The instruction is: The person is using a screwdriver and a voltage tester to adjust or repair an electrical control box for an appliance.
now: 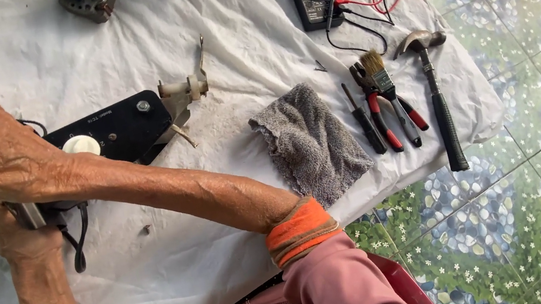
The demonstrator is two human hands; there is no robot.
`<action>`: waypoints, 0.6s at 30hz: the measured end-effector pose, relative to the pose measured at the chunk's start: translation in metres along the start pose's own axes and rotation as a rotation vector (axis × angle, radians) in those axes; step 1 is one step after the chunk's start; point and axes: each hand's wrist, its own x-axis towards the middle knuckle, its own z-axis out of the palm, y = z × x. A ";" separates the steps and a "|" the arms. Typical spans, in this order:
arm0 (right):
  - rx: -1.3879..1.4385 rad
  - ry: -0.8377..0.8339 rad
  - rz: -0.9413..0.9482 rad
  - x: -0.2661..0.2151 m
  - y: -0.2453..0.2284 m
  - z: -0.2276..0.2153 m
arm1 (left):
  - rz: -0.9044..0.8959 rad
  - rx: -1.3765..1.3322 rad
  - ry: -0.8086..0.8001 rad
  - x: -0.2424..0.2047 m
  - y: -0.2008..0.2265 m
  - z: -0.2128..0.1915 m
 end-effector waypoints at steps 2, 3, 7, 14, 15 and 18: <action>0.117 -0.014 -0.037 0.004 -0.012 -0.002 | 0.041 0.089 0.005 -0.003 -0.005 -0.001; 0.116 -0.013 -0.040 0.004 -0.015 -0.001 | 0.044 0.089 0.005 0.005 0.003 -0.002; 0.054 0.059 0.068 0.000 -0.012 0.007 | -0.349 -0.277 -0.029 0.023 0.021 -0.005; 0.030 0.158 0.199 -0.029 0.102 0.037 | -0.422 -0.485 -0.006 0.031 0.032 0.001; 0.030 0.160 0.197 -0.021 0.071 0.029 | -0.421 -0.485 -0.008 0.034 0.033 0.002; 0.104 0.027 0.089 -0.002 0.013 0.012 | -0.446 -0.578 0.001 0.042 0.038 0.006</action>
